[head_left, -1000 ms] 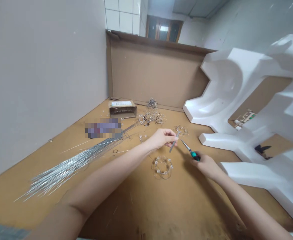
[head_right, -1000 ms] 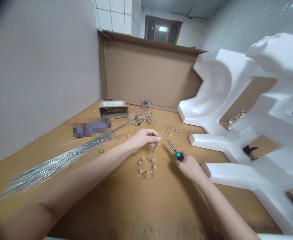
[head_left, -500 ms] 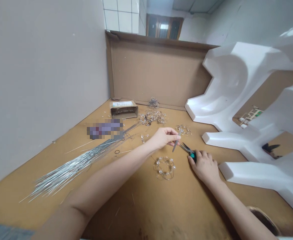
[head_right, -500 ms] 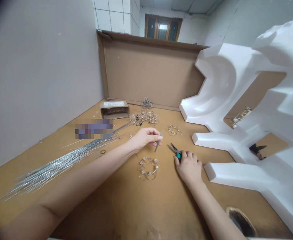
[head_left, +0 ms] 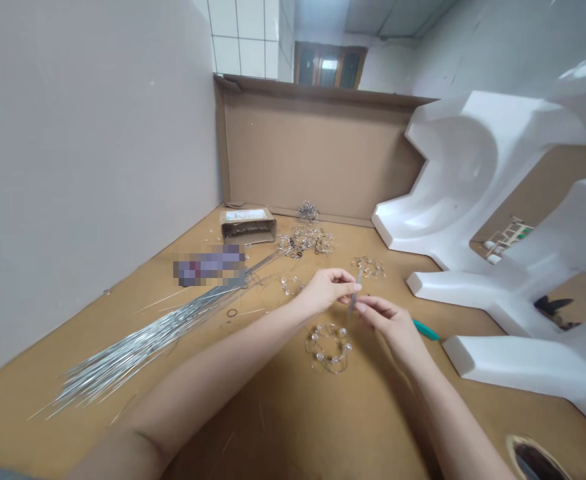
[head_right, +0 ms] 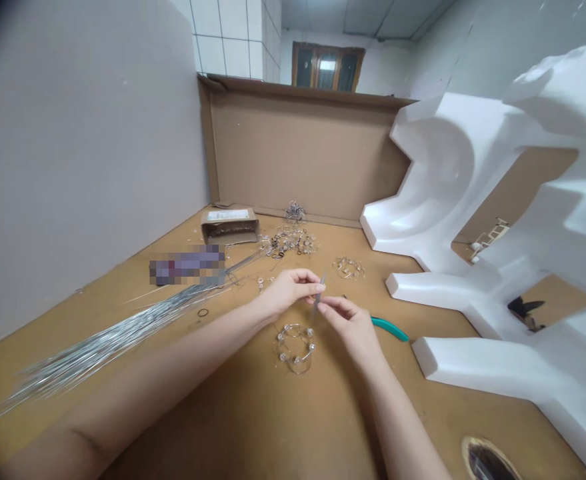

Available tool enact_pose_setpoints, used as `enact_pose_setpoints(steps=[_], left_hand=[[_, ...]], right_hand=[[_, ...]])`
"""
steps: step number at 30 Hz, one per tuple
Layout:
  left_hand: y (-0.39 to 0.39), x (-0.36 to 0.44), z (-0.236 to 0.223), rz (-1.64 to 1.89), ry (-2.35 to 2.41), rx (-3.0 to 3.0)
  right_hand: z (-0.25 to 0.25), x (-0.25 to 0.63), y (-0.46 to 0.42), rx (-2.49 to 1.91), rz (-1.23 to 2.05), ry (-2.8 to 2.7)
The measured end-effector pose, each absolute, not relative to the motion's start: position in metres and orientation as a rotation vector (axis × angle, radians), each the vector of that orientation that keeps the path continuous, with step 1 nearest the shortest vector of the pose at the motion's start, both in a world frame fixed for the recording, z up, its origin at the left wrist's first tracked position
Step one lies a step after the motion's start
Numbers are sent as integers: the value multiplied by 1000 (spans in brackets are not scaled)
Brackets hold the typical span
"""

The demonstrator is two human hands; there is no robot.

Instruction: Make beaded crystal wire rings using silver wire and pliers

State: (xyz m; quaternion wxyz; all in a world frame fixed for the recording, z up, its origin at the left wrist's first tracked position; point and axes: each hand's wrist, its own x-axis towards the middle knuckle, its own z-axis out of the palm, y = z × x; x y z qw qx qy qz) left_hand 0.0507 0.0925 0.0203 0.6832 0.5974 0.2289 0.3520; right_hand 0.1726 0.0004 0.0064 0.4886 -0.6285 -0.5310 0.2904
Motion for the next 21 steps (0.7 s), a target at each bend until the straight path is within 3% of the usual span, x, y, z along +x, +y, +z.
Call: enact_pose_setpoints(steps=[11,21], left_hand=[[78,53,21,762,519,1417],[77,53,27,771,589,1436]], right_hand=[[-10,174,-6,-1246,990,-1054],[-9,174,-7,-1240,973,-994]])
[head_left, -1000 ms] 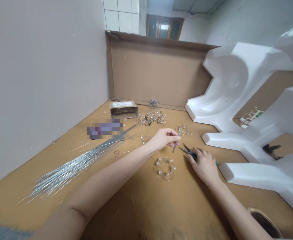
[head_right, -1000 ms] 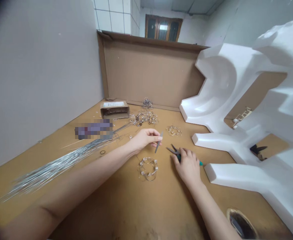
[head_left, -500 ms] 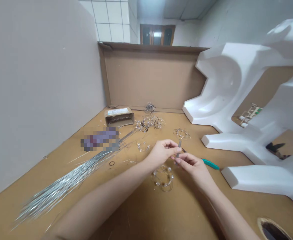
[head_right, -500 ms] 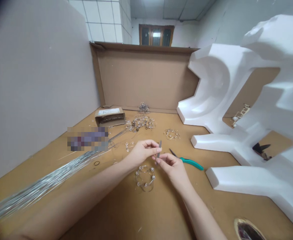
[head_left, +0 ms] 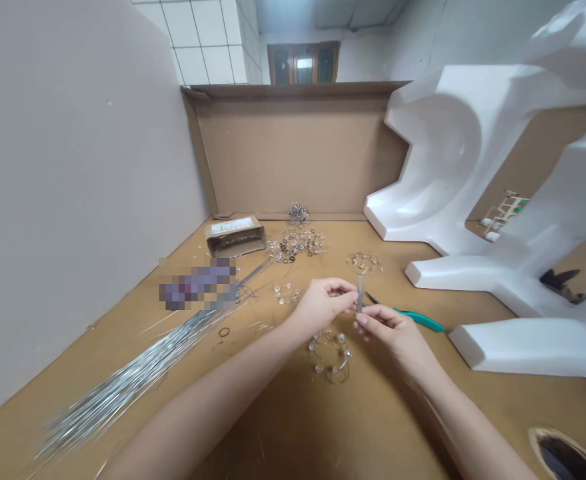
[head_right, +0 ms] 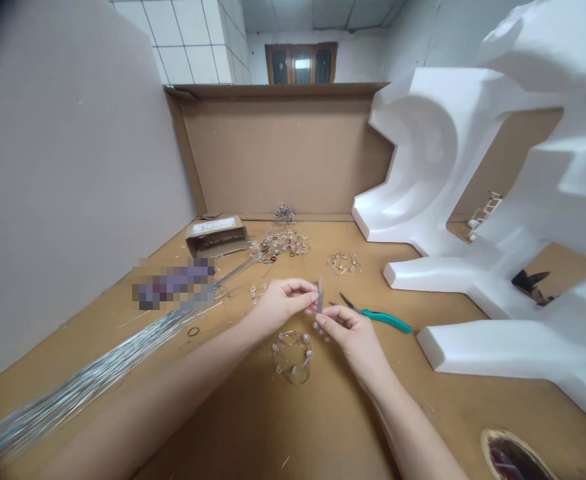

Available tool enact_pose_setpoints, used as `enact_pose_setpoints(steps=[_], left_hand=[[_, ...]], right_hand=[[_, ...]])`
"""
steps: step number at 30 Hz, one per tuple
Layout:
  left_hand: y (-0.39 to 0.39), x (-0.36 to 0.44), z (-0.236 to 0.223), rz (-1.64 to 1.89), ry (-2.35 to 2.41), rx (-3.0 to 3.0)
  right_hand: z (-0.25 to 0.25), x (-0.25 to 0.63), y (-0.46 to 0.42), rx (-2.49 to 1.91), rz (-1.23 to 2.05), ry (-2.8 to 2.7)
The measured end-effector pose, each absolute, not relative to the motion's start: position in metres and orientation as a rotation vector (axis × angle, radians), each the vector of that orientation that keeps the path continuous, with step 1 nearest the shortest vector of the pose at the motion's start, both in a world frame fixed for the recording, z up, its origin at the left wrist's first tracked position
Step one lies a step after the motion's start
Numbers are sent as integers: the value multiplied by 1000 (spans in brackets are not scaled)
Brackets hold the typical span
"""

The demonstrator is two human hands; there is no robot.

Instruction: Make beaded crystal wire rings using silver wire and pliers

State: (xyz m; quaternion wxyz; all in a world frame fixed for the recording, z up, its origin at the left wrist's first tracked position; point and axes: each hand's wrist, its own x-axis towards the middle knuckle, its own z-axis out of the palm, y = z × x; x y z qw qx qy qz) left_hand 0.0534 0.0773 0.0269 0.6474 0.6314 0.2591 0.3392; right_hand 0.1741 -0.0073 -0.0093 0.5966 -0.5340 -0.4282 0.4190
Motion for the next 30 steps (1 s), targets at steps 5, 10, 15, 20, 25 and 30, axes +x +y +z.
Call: enact_pose_setpoints(steps=[5,10,15,20,25,30], left_hand=[[76,53,27,772,570,1448],[77,54,24,788,562,1476],[78,54,23,790,557,1512],[79,54,22,799,559,1536],[78,54,24,789,562,1524],[77,53,26,774,569,1582]], right_hand=[[-9,173,-8,-1236,962,-988],[-8,173,-7,-1238,948,-980],[-8,173,-8,-1253,936,-993],[-6,173,-8,-1286,926,-1012],[-6,172,-8,-1282,921,-1015],[-8,173,-8,-1280,925,-1003]])
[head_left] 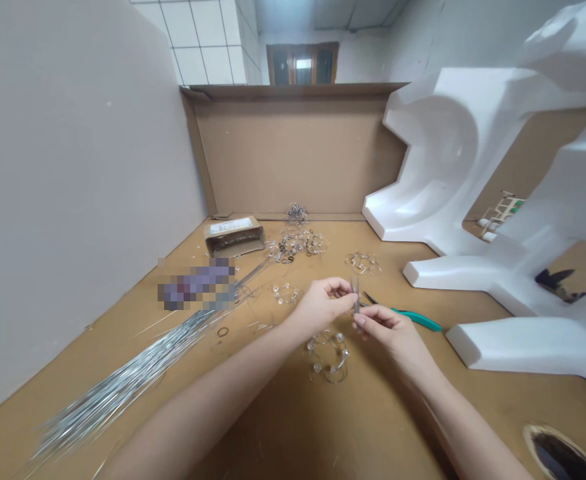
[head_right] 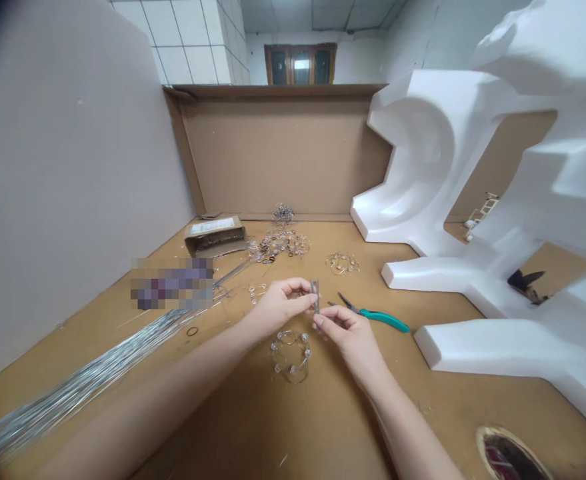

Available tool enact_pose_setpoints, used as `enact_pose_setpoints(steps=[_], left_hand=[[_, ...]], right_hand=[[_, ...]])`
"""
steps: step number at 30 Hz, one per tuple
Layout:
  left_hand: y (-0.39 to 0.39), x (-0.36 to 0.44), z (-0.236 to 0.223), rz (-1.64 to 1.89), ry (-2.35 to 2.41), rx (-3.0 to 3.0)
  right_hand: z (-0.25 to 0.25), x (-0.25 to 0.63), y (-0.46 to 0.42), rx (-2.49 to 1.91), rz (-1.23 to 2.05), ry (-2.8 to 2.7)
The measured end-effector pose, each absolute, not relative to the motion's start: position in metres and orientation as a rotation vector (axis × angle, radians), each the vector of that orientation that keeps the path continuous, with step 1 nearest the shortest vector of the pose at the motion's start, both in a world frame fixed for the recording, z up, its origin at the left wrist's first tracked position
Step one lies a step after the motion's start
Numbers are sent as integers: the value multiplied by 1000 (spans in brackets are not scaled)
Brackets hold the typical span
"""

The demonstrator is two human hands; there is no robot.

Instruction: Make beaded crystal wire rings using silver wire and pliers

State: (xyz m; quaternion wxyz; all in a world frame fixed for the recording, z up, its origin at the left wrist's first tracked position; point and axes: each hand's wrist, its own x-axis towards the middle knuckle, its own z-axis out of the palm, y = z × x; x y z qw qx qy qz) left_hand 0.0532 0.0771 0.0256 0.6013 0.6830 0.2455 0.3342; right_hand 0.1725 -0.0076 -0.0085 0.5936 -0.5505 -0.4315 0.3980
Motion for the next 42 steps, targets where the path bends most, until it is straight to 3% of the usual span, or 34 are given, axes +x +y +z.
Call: enact_pose_setpoints(steps=[42], left_hand=[[86,49,26,676,537,1536]], right_hand=[[-12,174,-5,-1280,907,-981]])
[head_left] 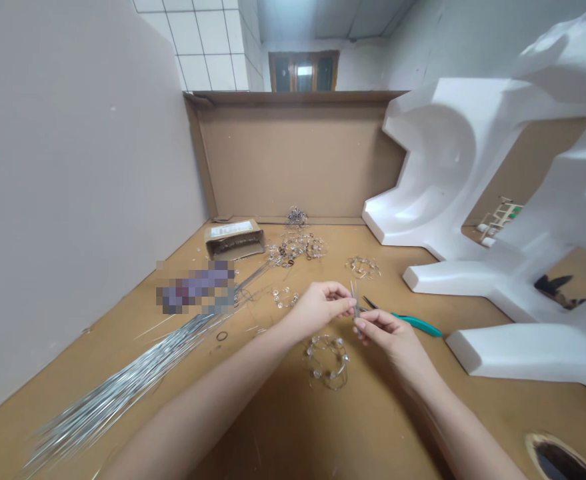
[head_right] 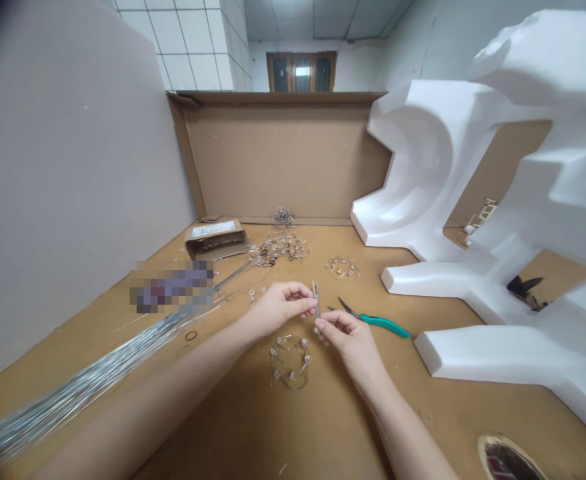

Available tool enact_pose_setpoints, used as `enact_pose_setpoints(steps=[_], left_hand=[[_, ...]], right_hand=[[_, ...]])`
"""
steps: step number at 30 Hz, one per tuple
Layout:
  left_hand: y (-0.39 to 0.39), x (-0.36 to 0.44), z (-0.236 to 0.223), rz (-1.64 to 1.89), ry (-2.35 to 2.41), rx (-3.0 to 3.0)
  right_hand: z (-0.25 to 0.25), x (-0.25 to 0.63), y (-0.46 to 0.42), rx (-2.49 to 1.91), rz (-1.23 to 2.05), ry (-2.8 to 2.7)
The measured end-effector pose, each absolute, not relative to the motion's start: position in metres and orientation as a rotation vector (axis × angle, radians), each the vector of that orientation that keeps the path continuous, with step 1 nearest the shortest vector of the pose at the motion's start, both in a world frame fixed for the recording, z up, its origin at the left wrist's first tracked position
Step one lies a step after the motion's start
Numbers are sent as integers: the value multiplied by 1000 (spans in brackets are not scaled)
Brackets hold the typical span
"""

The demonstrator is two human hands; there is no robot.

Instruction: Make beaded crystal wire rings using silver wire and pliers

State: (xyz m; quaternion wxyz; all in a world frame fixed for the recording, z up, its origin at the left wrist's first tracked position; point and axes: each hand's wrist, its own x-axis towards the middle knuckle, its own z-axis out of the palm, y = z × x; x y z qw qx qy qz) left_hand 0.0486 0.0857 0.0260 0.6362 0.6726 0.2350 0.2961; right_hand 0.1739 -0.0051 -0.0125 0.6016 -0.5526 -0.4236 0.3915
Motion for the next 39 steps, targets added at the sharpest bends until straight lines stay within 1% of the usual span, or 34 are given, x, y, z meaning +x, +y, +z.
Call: enact_pose_setpoints(steps=[10,15,22,39], left_hand=[[84,50,29,649,577,1537],[85,51,22,661,622,1545],[90,52,15,545,678,1539],[88,54,16,553,712,1575]], right_hand=[[-9,173,-7,-1258,934,-965],[-11,172,-5,-1303,901,-1003],[-19,174,-1,-1346,867,-1010],[-19,172,-2,-1370,829,-1022]])
